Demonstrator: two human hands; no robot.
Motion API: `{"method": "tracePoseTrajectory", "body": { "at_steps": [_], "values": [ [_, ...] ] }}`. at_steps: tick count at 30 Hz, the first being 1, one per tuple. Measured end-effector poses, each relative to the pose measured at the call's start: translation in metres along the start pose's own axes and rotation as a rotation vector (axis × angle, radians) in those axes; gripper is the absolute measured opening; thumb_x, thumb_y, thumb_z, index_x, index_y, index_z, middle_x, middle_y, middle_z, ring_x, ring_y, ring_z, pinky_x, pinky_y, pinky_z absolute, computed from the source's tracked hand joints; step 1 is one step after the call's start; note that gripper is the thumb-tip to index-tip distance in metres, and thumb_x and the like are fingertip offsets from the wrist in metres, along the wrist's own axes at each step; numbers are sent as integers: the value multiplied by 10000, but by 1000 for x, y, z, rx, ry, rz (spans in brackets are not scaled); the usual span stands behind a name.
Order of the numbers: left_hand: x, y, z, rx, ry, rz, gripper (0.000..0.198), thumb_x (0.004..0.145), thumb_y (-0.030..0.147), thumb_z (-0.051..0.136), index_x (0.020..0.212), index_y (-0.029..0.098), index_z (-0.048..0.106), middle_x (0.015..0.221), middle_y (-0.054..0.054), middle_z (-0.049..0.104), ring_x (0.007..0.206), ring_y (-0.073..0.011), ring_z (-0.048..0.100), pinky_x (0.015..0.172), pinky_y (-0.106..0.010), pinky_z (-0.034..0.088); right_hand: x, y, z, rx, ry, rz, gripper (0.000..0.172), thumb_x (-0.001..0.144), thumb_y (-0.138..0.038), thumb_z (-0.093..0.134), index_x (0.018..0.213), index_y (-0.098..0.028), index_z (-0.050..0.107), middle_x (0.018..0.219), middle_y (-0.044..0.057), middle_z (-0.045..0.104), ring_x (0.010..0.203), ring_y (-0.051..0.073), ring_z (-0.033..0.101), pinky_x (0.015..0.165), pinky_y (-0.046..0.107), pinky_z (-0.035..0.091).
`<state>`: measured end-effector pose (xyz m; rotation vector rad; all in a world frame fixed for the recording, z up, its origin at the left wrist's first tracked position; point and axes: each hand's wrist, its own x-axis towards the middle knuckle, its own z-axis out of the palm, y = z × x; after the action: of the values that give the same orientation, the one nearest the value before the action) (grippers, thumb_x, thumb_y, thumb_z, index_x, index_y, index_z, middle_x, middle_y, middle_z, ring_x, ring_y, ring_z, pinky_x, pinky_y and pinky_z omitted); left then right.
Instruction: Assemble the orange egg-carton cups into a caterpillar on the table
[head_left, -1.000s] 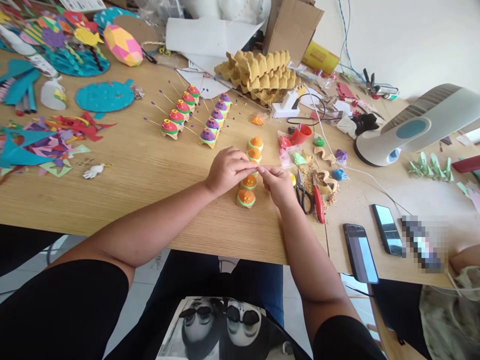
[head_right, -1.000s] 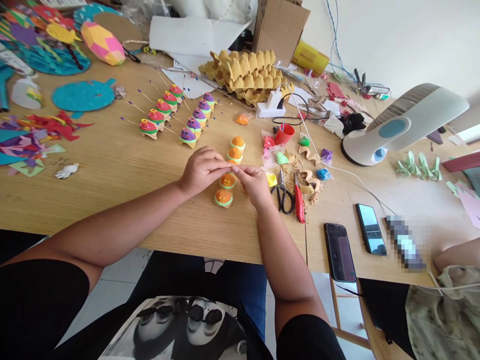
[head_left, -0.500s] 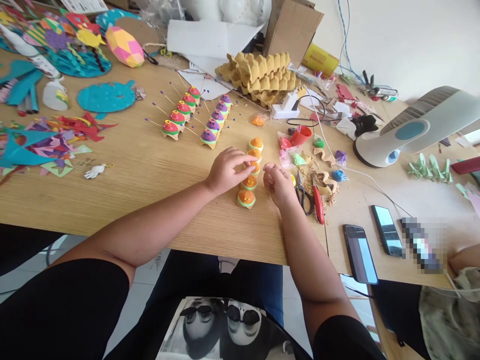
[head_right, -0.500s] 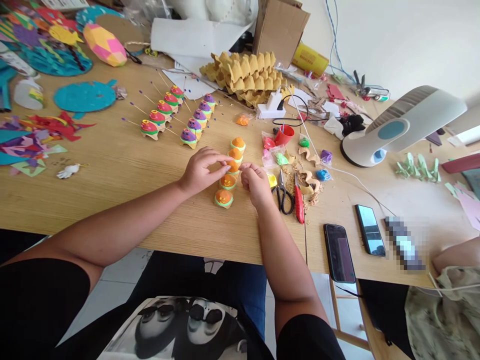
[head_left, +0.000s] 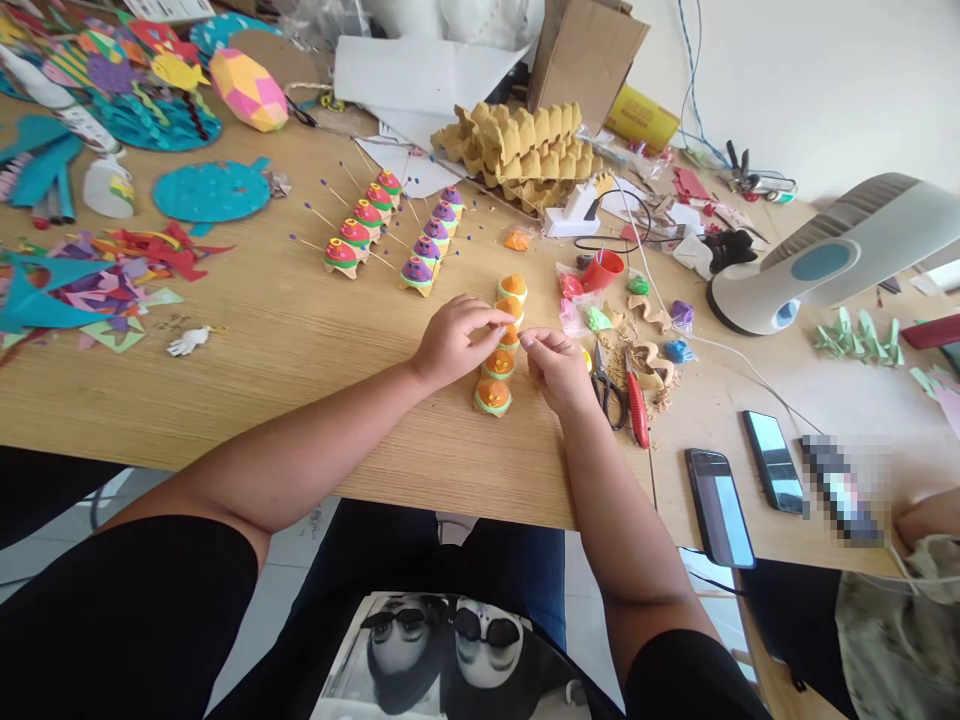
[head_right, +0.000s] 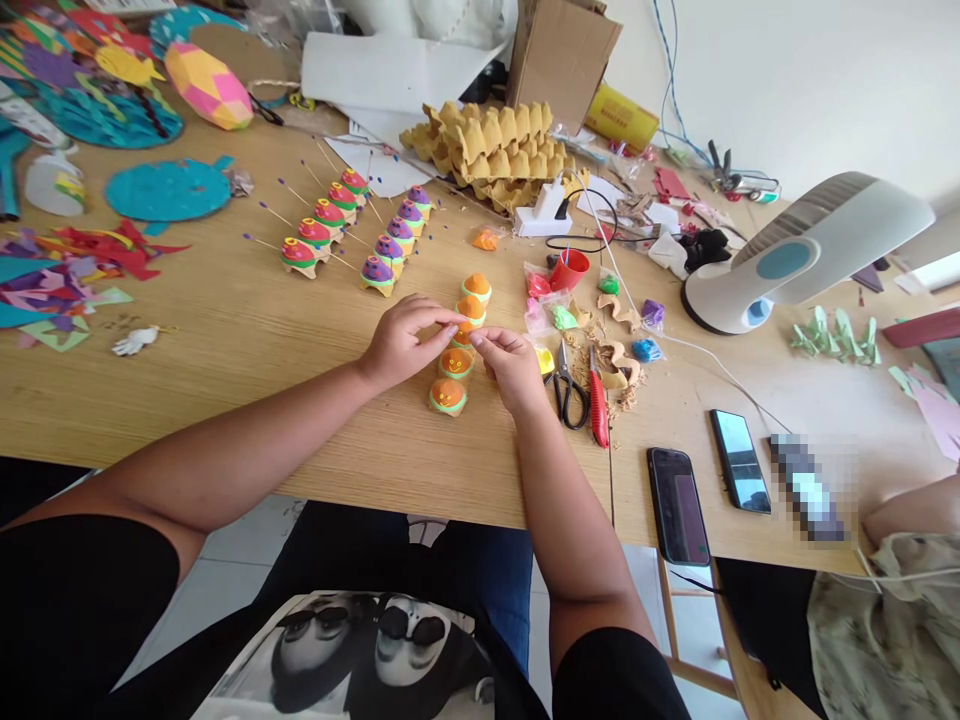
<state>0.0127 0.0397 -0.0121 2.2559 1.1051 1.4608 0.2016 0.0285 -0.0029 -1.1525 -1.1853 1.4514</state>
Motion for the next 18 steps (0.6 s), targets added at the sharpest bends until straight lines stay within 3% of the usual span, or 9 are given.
{"method": "tracePoseTrajectory", "body": {
  "at_steps": [8, 13, 18],
  "values": [
    [-1, -1, 0, 5, -14, 6, 176, 953, 240, 594, 1041, 208, 742, 934, -38, 760, 887, -182, 663, 861, -346, 498, 0, 1, -1, 50, -3, -20, 483, 734, -661, 742, 714, -192, 627, 479, -104, 308, 433, 59, 225, 439, 246, 160],
    [-1, -1, 0, 2, -7, 35, 171, 946, 226, 603, 1038, 205, 746, 932, -38, 761, 874, -178, 666, 846, -341, 498, 1, 3, -2, 40, -21, -46, 423, 705, -582, 810, 793, -195, 662, 498, -104, 349, 442, 58, 243, 442, 240, 152],
    [0, 0, 1, -14, -19, 39, 161, 948, 244, 603, 1009, 207, 747, 934, -45, 765, 875, -182, 674, 848, -351, 504, -1, 3, -1, -24, -21, -28, 487, 756, -675, 719, 774, -191, 665, 495, -96, 323, 444, 64, 224, 443, 247, 153]
  ]
}}
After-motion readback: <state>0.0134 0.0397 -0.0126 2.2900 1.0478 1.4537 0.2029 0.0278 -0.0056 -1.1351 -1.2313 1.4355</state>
